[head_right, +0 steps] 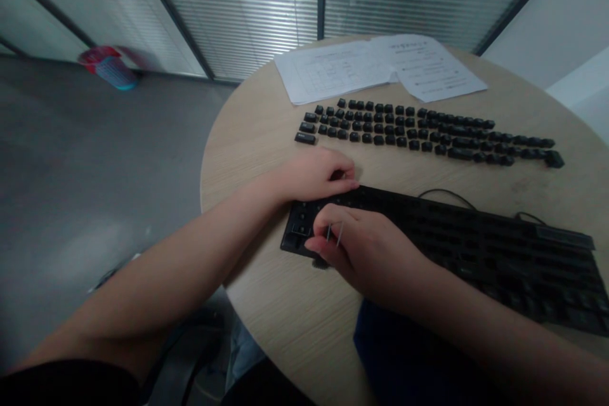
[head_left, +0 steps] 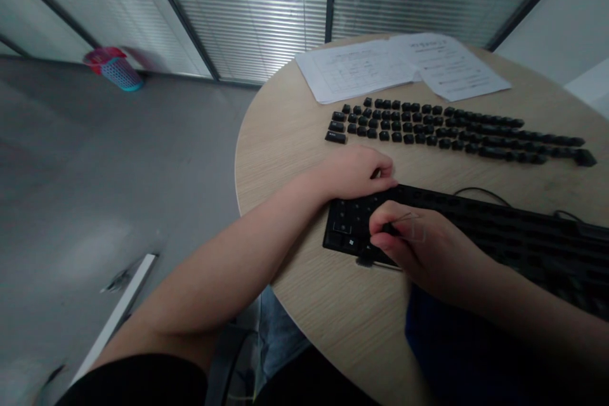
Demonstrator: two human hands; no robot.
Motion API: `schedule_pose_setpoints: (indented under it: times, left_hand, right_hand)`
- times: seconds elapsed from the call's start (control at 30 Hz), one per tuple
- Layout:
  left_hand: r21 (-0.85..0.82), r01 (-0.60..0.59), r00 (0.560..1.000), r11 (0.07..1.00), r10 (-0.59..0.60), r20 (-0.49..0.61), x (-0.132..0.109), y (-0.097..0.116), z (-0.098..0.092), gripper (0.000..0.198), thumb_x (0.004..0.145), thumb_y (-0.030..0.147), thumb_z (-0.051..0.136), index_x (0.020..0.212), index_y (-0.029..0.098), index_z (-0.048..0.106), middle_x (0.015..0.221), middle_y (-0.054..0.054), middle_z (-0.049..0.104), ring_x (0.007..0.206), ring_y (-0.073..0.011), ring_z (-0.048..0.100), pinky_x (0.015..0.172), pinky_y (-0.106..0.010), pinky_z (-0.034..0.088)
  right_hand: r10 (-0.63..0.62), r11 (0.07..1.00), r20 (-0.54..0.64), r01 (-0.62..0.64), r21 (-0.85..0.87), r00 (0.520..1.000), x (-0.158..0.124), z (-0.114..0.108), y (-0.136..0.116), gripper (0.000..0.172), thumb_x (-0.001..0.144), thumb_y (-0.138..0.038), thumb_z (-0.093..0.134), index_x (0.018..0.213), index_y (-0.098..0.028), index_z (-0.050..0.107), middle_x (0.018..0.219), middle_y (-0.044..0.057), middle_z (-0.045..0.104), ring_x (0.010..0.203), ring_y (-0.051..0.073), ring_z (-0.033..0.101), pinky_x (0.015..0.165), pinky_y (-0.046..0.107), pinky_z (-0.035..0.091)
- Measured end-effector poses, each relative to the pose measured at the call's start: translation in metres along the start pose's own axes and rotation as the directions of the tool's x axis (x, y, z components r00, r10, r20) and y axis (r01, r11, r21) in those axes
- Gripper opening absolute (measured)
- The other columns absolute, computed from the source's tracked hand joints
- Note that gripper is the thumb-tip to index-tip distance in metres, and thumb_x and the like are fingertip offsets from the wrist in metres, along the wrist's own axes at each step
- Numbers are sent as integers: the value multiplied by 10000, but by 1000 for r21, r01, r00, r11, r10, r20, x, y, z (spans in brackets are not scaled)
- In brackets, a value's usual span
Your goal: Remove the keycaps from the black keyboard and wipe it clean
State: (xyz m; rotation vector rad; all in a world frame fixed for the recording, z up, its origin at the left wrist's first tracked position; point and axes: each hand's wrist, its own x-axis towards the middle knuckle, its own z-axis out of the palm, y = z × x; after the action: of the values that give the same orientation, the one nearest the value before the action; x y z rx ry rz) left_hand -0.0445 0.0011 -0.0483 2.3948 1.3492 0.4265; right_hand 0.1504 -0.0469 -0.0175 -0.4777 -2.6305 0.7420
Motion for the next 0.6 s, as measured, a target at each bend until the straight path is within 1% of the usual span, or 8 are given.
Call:
schedule_pose_setpoints:
  times: [0.13,0.33,0.43,0.53,0.6]
  left_hand:
    - [-3,10,1000,1000,-10,5,0,1,-1,295,1028,395,581,882,194,739,908,-43,753,802,-180,626,689,-320,386]
    - [-17,1,1000,1000,-1,3,-1,2,0,295,1026,395,578,901,189,748,938,-47,760,829,-181,637,711,-319,408]
    - [-18,7,1000,1000,-7,1,-1,1,0,295,1026,393,571,917,190,755,930,-43,758,815,-174,632,708,-312,407]
    - [-17,8,1000,1000,-8,-4,-1,0,1,293,1023,396,577,927,189,760,920,-42,754,805,-170,628,708,-308,404]
    - [-19,10,1000,1000,-10,-10,-1,0,1,294,1020,404,583,930,190,763,917,-41,754,806,-172,628,704,-310,399]
  right_hand:
    - [20,1000,6,-20,-3,1000,-2,3,2,233,1068,-251,477,855,-216,562,754,19,683,631,159,624,612,281,445]
    - [97,994,53,-94,-52,994,-3,7,3,145,1029,-240,548,897,-208,599,769,31,712,625,179,639,622,306,440]
    - [57,998,58,-55,-40,997,-5,8,8,125,1016,-227,559,905,-205,612,817,44,740,638,173,648,631,303,452]
    - [-8,1000,27,8,-7,1000,-9,10,14,106,1004,-210,564,910,-209,613,827,38,740,640,166,653,637,298,459]
    - [-10,1000,11,10,-5,1000,-11,11,16,94,993,-195,569,908,-211,606,815,31,730,625,166,652,636,300,458]
